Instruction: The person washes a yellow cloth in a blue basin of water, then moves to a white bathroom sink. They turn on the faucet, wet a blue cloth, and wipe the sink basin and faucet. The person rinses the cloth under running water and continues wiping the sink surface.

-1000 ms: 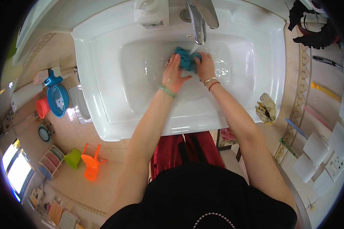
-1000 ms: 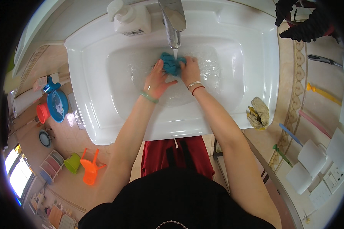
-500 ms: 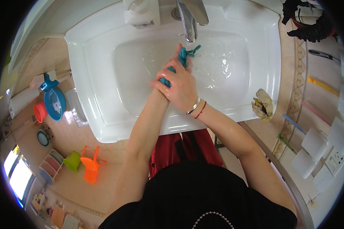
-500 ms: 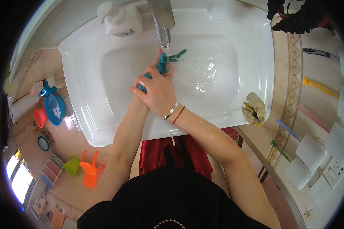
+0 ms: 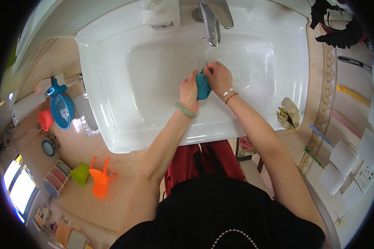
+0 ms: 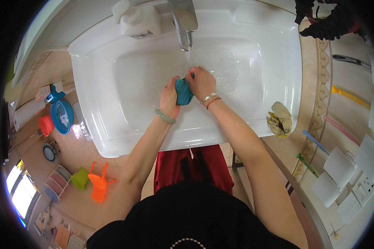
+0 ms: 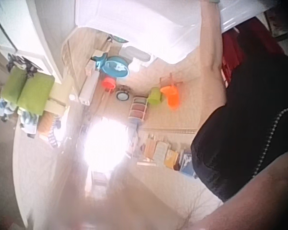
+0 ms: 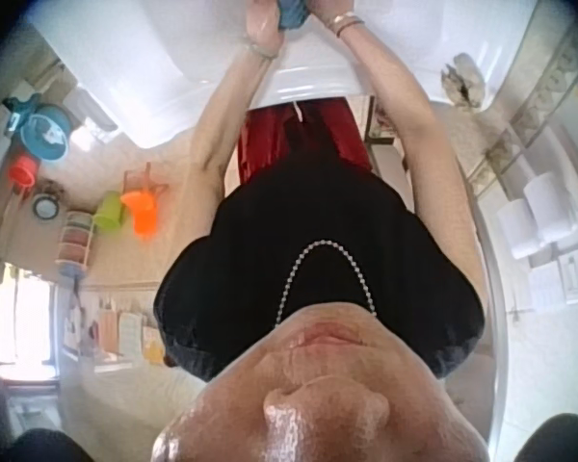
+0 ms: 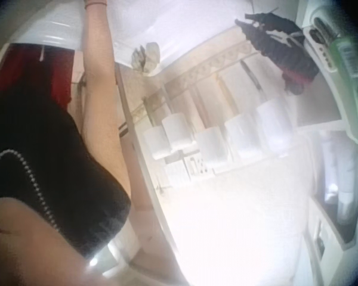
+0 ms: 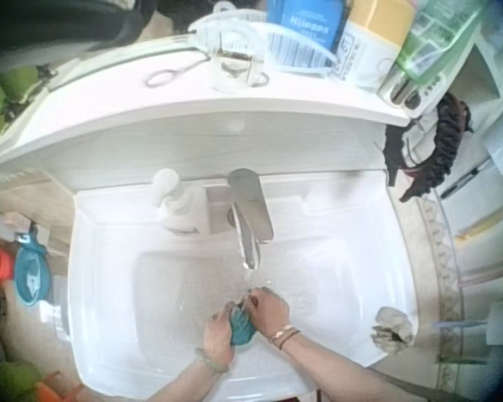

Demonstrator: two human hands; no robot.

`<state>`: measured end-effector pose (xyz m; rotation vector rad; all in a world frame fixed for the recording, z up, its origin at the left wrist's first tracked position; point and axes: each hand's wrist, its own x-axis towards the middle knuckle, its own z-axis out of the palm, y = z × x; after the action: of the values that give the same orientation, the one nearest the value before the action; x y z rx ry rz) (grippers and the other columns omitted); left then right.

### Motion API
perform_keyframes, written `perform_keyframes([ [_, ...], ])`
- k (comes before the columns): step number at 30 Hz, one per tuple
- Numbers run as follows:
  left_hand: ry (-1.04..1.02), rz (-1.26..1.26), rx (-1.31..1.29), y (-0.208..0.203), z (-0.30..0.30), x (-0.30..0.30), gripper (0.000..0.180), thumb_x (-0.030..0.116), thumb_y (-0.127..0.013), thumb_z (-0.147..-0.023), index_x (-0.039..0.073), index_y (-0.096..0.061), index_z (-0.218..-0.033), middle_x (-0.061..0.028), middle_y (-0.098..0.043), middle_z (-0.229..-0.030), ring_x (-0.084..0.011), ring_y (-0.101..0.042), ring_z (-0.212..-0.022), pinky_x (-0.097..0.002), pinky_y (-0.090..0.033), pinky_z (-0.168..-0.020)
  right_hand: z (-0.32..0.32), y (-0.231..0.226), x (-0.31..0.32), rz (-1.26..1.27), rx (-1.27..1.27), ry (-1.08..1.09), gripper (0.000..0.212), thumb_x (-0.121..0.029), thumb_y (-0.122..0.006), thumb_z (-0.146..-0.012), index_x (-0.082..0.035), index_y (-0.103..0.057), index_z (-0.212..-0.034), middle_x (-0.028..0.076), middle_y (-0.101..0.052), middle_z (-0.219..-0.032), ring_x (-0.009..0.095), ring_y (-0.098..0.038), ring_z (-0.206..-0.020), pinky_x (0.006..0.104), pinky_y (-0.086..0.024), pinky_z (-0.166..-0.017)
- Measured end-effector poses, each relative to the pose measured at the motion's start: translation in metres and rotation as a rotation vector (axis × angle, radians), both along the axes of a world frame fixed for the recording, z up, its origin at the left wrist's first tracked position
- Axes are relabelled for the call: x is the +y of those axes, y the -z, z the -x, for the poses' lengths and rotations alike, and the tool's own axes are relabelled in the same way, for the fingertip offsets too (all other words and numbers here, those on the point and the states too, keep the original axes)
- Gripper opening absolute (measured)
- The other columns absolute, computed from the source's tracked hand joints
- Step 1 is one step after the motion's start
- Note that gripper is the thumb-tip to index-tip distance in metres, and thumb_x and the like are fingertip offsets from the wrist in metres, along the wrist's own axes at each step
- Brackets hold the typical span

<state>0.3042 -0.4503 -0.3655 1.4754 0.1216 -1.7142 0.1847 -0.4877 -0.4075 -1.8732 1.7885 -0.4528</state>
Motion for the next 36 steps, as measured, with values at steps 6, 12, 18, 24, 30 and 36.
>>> perform_keyframes([
  [6, 0.248, 0.124, -0.280, 0.038, -0.016, 0.018, 0.047, 0.041, -0.064, -0.088, 0.009, -0.052, -0.121, 0.0002, -0.055, -0.096, -0.0089, -0.055, -0.085, -0.0279, -0.047, -0.071, 0.014, 0.003, 0.025, -0.158, 0.189, -0.162, 0.014, -0.024, -0.056, -0.087, -0.013, -0.060, -0.093, 0.010, -0.063, -0.088, 0.034, -0.063, -0.074, 0.0445, -0.051, -0.063],
  [12, 0.293, 0.112, -0.385, 0.051, -0.017, 0.019, 0.060, 0.044, -0.069, -0.083, 0.006, -0.051, -0.127, -0.0024, -0.055, -0.102, -0.0109, -0.054, -0.087, -0.0268, -0.046, -0.071, 0.007, 0.013, 0.014, -0.218, 0.253, -0.176, 0.014, -0.022, -0.054, -0.085, -0.013, -0.060, -0.094, 0.013, -0.063, -0.094, 0.035, -0.064, -0.080, 0.0466, -0.052, -0.068],
  [18, 0.303, 0.150, -0.383, 0.038, -0.020, 0.011, 0.061, 0.042, -0.075, -0.078, 0.002, -0.056, -0.121, -0.0065, -0.060, -0.095, -0.0113, -0.056, -0.077, -0.0258, -0.046, -0.060, 0.002, 0.015, 0.009, -0.224, 0.316, -0.186, 0.014, -0.019, -0.055, -0.084, -0.009, -0.062, -0.092, 0.015, -0.062, -0.096, 0.035, -0.065, -0.083, 0.0448, -0.054, -0.070],
  [24, 0.514, 0.327, -0.822, 0.068, -0.036, 0.016, 0.045, 0.036, -0.076, -0.075, 0.001, -0.066, -0.103, -0.0170, -0.060, -0.111, -0.0269, -0.060, -0.095, -0.0357, -0.047, -0.080, -0.006, 0.017, -0.004, -0.321, 0.444, -0.288, 0.018, -0.015, -0.053, -0.084, -0.010, -0.070, -0.088, 0.014, -0.068, -0.095, 0.031, -0.067, -0.088, 0.0419, -0.055, -0.071],
  [30, 0.572, 0.448, -1.133, 0.060, -0.048, 0.006, 0.039, 0.033, -0.071, -0.081, 0.004, -0.062, -0.104, -0.0166, -0.055, -0.120, -0.0313, -0.055, -0.109, -0.0377, -0.045, -0.089, -0.046, -0.020, -0.042, -0.600, 0.516, -0.398, 0.024, -0.020, -0.051, -0.088, -0.010, -0.071, -0.096, 0.012, -0.069, -0.099, 0.030, -0.066, -0.095, 0.0405, -0.053, -0.080],
  [36, 0.046, 0.145, -0.314, 0.001, -0.051, -0.020, 0.036, 0.033, -0.062, -0.091, 0.011, -0.056, -0.118, -0.0033, -0.054, -0.105, -0.0144, -0.056, -0.088, -0.0322, -0.050, -0.072, -0.008, -0.015, -0.044, -0.134, -0.008, 0.056, 0.028, -0.039, -0.054, -0.090, -0.015, -0.065, -0.101, 0.006, -0.066, -0.101, 0.032, -0.062, -0.093, 0.0437, -0.050, -0.077],
])
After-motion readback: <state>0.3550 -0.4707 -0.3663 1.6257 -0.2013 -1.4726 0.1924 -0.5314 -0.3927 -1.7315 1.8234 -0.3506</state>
